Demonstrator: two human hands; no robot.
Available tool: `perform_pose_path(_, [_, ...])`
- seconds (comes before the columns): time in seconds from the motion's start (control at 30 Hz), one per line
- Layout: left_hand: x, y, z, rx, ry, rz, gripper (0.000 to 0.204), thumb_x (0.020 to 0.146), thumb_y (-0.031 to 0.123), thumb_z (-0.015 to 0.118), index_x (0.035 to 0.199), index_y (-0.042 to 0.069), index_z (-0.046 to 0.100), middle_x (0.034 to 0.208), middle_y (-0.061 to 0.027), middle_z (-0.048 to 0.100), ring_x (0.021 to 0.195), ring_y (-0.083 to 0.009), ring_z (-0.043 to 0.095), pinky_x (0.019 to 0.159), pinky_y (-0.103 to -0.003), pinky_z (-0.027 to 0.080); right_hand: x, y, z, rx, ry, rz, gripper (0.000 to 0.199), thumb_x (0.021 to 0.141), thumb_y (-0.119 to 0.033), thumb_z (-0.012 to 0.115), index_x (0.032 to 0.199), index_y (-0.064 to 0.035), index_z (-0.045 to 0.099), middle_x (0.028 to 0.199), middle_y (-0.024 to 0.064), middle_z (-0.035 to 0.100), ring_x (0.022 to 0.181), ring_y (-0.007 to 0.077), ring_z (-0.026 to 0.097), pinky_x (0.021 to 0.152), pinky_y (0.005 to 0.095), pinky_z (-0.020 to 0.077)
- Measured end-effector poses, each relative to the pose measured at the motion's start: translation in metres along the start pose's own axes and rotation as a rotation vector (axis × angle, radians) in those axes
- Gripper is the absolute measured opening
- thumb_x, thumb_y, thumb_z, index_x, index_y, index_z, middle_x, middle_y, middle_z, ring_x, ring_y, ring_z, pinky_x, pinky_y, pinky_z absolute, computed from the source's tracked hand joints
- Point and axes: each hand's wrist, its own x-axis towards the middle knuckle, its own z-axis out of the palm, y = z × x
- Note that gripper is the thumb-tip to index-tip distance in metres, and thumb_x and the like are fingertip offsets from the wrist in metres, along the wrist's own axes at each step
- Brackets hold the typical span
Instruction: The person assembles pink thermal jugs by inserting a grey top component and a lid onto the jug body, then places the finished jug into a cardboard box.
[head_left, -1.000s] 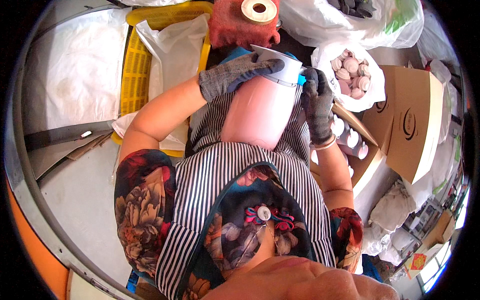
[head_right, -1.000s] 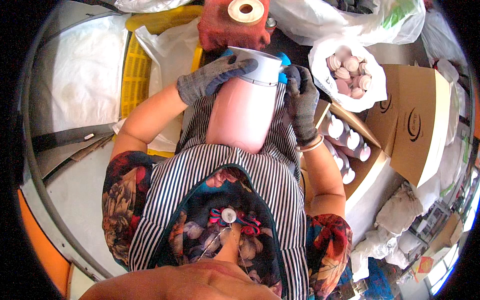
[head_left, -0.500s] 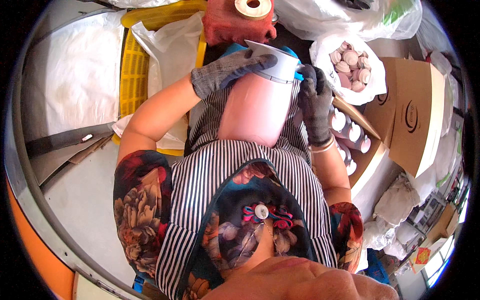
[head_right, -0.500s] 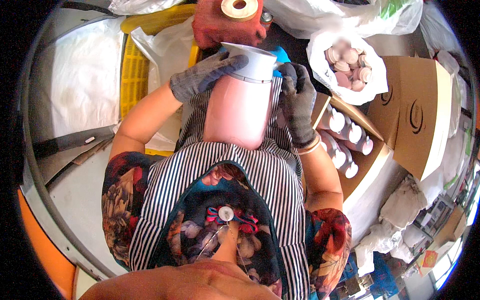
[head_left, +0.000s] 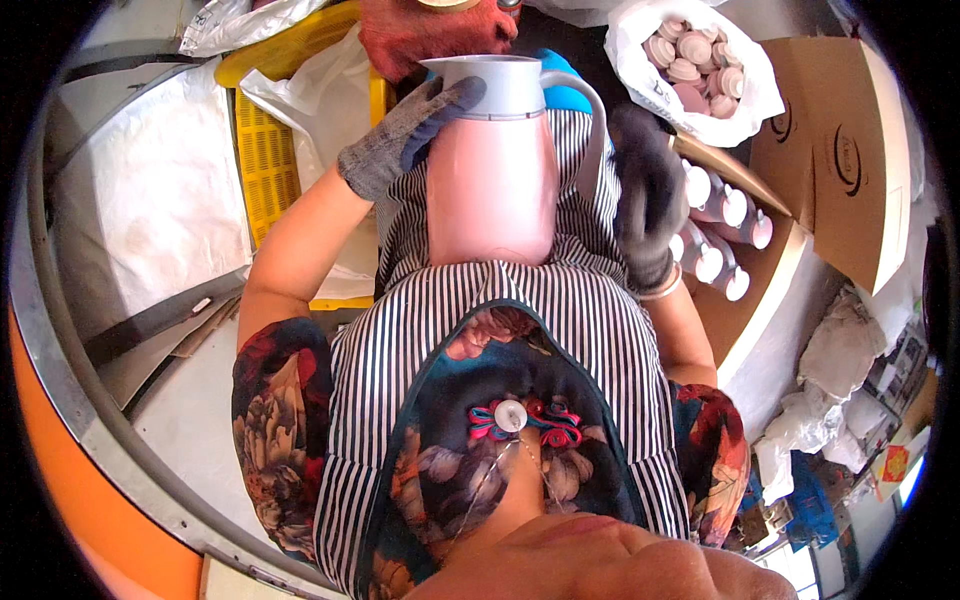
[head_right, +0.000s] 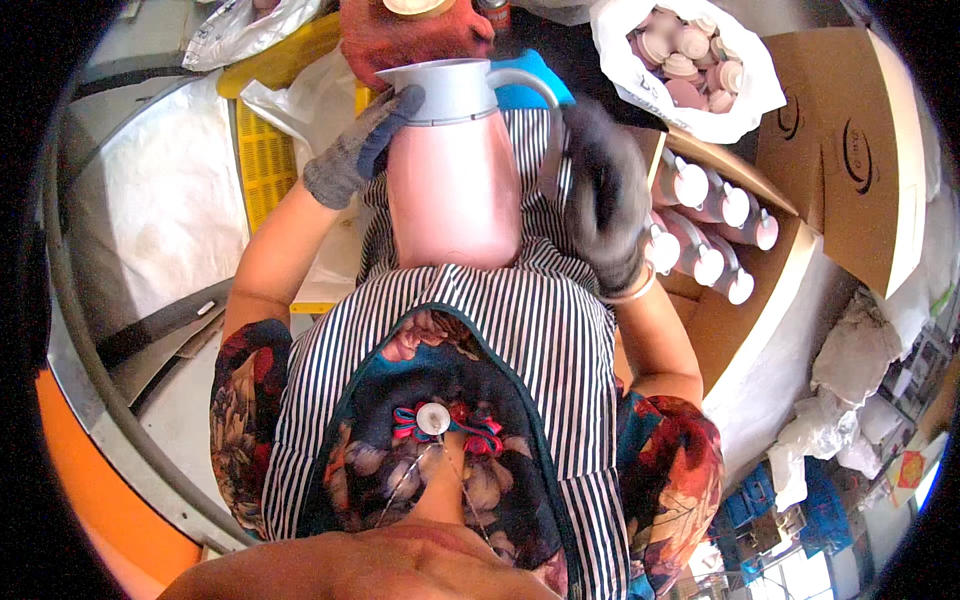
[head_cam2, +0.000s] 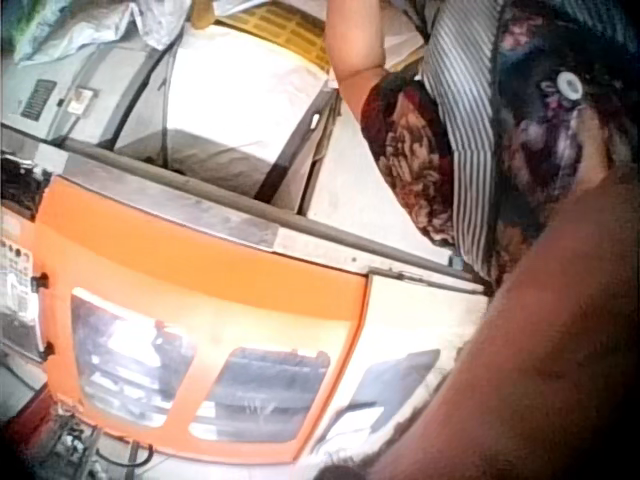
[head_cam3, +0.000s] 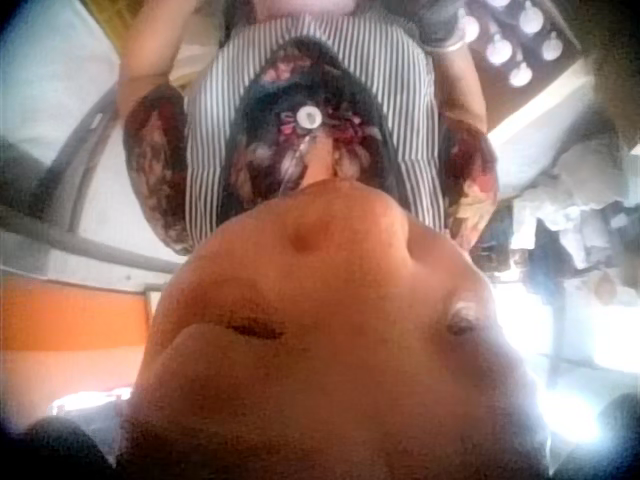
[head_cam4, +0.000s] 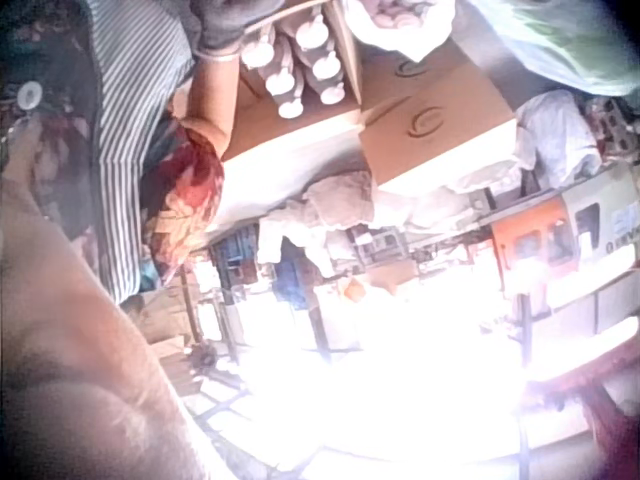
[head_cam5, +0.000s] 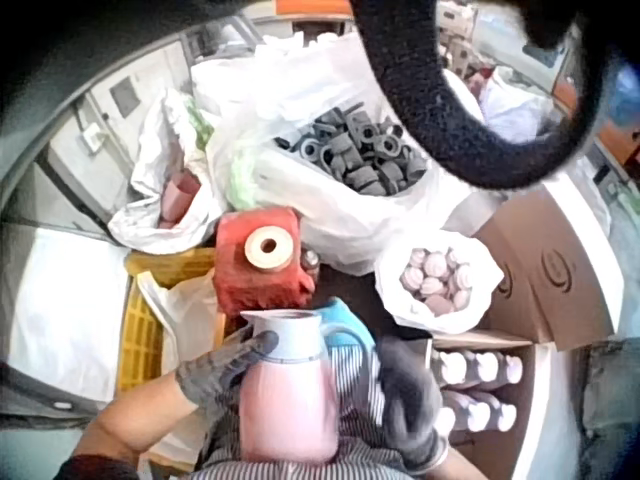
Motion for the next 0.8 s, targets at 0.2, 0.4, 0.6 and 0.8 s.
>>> perform_pose_path(0.2, [0.003,-0.009,-0.004,0.022,0.022,0.039,0.055,0.105,0.036,0.058,0.147,0.001,0.048,0.142,-0.0106,0.059,0.127,-0.0192,0.059,0.112,-0.034,0.046,-0.047,0.003,0.001,-0.052,-0.381,-0.170,0.019,0.084,-0.006,0.065,0.102,-0.0041,0.063,0.135,0.0264,0.063,0.087,0.0323,0.074,0.072,0.0372,0.0595])
perform_pose_path(0.4, [0.001,-0.003,0.005,0.166,0.023,0.048,0.063,0.105,0.044,0.056,0.151,0.003,0.044,0.146,-0.0112,0.056,0.132,-0.0203,0.055,0.114,-0.035,0.044,-0.055,0.007,-0.007,-0.151,-0.449,-0.250,0.025,0.076,-0.016,0.072,0.099,-0.0065,0.066,0.138,0.0186,0.064,0.070,0.0240,0.071,0.056,0.0353,0.0552])
perform_pose_path(0.6, [0.002,-0.005,0.011,0.089,0.137,-0.042,0.067,0.107,0.050,0.048,0.154,0.004,0.039,0.150,-0.0128,0.052,0.136,-0.0214,0.052,0.118,-0.036,0.039,-0.070,0.011,-0.033,-0.241,-0.206,-0.210,0.024,0.077,-0.009,0.067,0.101,-0.0053,0.067,0.103,0.0143,0.073,0.081,0.0264,0.072,0.066,0.0349,0.0561])
perform_pose_path(0.8, [0.000,-0.004,0.000,0.172,0.028,-0.014,0.063,0.108,0.047,0.048,0.154,0.005,0.040,0.148,-0.0097,0.054,0.135,-0.0189,0.052,0.117,-0.035,0.040,-0.051,0.010,-0.010,0.025,0.067,0.374,0.051,0.093,-0.004,0.065,0.142,0.0010,0.052,0.130,0.0155,0.062,0.092,0.0200,0.063,0.080,0.0309,0.0536])
